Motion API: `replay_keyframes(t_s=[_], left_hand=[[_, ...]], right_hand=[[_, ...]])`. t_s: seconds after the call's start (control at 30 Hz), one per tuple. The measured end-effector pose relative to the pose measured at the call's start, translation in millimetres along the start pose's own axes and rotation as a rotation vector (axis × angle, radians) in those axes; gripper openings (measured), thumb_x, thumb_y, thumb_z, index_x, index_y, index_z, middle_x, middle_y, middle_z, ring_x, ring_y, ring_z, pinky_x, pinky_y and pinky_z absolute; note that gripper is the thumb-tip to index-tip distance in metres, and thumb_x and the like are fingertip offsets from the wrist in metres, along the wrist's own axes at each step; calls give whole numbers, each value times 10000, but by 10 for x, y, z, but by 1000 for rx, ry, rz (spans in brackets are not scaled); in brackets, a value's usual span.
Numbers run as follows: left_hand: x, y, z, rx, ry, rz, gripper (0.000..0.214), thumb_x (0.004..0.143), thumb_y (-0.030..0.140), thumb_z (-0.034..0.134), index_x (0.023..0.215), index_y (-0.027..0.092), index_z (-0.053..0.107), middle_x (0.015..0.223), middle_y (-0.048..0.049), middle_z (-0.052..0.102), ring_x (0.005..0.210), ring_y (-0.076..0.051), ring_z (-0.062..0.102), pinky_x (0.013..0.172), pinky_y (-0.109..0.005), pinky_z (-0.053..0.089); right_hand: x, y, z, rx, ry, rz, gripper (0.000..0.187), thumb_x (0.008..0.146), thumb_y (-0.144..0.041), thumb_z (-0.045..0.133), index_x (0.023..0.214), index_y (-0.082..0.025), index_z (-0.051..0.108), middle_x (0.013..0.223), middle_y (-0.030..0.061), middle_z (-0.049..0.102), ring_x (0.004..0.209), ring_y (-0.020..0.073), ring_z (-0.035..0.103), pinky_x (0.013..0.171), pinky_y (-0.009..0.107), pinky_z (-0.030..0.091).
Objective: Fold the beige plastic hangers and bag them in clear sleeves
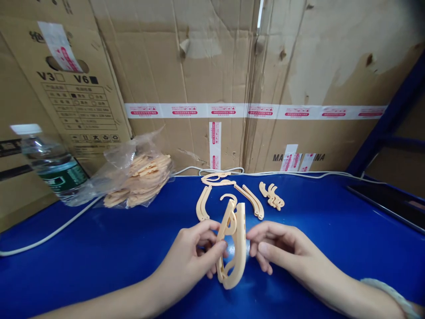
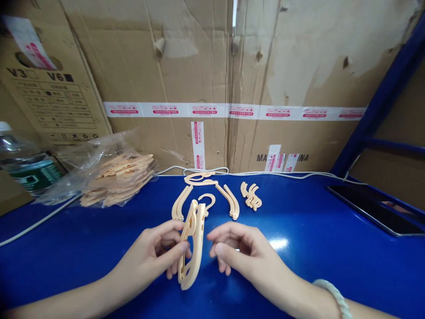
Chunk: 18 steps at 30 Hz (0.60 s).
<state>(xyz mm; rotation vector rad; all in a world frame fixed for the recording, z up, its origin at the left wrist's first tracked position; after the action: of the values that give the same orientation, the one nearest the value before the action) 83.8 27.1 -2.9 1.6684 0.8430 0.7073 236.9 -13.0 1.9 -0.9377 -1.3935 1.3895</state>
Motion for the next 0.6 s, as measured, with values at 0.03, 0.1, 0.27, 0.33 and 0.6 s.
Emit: replay_keyframes(t_s=[0.03,0.1,0.27,0.33,0.6], left_hand=[[3,-1,-26,-2,27,-2,219,868,346,632,1000,171,634,690,7,695,453,-95,560,456,-191,492],[5,-2,-57,2,55,-6,216,852,362,663,945,168,637,652,13,674,442,-98,558,442,-192,482],[-12,10,-38,-21,15,-14,216,836,364,685,758,166,647,585,22,630,451,-95,561,464,-190,478],[-18,23,-36,-19,10,-12,227,840,373,673,758,161,664,576,22,623,456,-93,561,472,-189,477],[30,82,-141,-89,115,-4,317,823,444,660,831,128,683,685,-24,673,488,-104,586,481,-212,522]], right_hand=[[-2,-13,12,-19,-19,-14,265,879,-407,705,1039,-202,656,841,20,656,653,99,585,629,236,505],[-6,-37,25,-42,-43,-34,294,871,-428,709,1051,-207,637,799,5,635,650,105,580,627,241,509],[0,-14,-13,-133,-4,-13,295,842,-467,717,946,-198,653,719,-10,603,609,110,542,600,243,497],[4,0,-60,-185,60,4,305,825,-482,722,897,-189,674,738,-2,606,611,113,543,598,249,496],[27,-101,-223,-175,186,7,319,818,-494,715,795,-195,609,644,-28,581,552,121,558,580,265,481]])
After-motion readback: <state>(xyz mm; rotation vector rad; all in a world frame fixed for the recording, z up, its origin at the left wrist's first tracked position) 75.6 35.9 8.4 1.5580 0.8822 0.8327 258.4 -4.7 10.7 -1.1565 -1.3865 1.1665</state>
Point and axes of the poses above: each hand's wrist, its own x-axis towards the middle knuckle, its own z-axis out of the palm, y = z × x, the point moved 8 cm from there along x, towards the middle knuckle
